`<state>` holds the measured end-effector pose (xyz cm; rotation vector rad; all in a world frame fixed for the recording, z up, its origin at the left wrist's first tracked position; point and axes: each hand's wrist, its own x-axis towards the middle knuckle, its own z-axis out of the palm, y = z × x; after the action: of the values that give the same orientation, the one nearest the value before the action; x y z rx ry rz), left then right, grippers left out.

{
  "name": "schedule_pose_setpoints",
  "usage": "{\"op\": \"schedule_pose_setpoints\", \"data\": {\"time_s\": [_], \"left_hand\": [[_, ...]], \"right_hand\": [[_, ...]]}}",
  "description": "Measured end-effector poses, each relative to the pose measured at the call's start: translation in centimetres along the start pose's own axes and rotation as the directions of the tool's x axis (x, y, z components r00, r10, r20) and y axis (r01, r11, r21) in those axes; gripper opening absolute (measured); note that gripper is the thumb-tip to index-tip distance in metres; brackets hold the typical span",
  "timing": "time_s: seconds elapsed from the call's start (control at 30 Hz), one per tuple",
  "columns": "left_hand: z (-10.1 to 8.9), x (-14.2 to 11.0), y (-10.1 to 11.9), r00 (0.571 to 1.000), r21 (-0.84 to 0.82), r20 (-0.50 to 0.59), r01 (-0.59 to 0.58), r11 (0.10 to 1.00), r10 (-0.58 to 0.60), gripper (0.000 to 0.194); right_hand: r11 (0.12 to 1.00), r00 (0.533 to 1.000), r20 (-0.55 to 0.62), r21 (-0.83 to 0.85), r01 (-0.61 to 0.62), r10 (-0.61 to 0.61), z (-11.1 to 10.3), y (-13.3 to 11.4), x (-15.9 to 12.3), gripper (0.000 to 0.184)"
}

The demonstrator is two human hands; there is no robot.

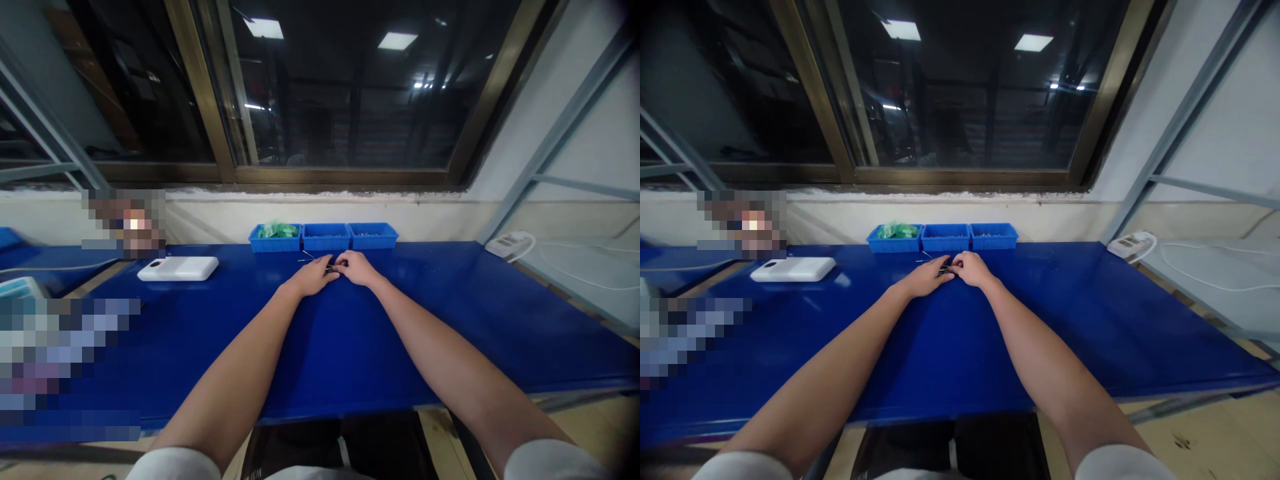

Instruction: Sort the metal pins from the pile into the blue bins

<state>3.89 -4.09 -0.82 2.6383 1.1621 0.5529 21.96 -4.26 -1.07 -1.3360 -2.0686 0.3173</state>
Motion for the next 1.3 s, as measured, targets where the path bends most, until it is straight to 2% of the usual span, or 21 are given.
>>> {"op": "schedule_pose_setpoints", "data": {"time_s": [0.23,0.4,0.57,0.8,1.03,1.3], "left_hand": [[-0.1,0.0,0.3,0.995,0.013,-0.090,-0.045,0.999,0.046,0.047],[-0.5,0.2,0.8,0.970,0.064,-0.219,-0.092,0.994,0.104,0.030],[-1.0,0.2,1.1,0.954,0.112,-0.266,-0.112,0.987,0.138,0.023],[-1.4,0.1,1.2,0.883,0.128,-0.436,-0.132,0.983,0.175,0.022],[-1.2,0.2,1.1,0.880,0.117,-0.431,-0.166,0.979,0.201,0.019],[-1.4,0.1,1.3,0.894,0.105,-0.400,-0.173,0.979,0.201,0.017]], "right_hand": [[0.993,0.999,-0.007,0.117,-0.032,0.033,-0.2,0.0,-0.2,0.009],[0.974,0.998,-0.010,0.219,-0.061,0.065,-0.6,-0.4,-0.5,0.012],[0.959,0.998,-0.019,0.277,-0.059,0.067,-0.7,-0.7,-0.5,0.017],[0.969,0.995,-0.078,0.246,-0.037,0.058,-1.2,-1.5,-0.8,0.030],[0.972,0.992,-0.101,0.228,-0.051,0.075,-1.4,-1.8,-1.0,0.041],[0.954,0.984,-0.141,0.294,-0.067,0.112,-0.6,-1.6,-0.5,0.040]]}}
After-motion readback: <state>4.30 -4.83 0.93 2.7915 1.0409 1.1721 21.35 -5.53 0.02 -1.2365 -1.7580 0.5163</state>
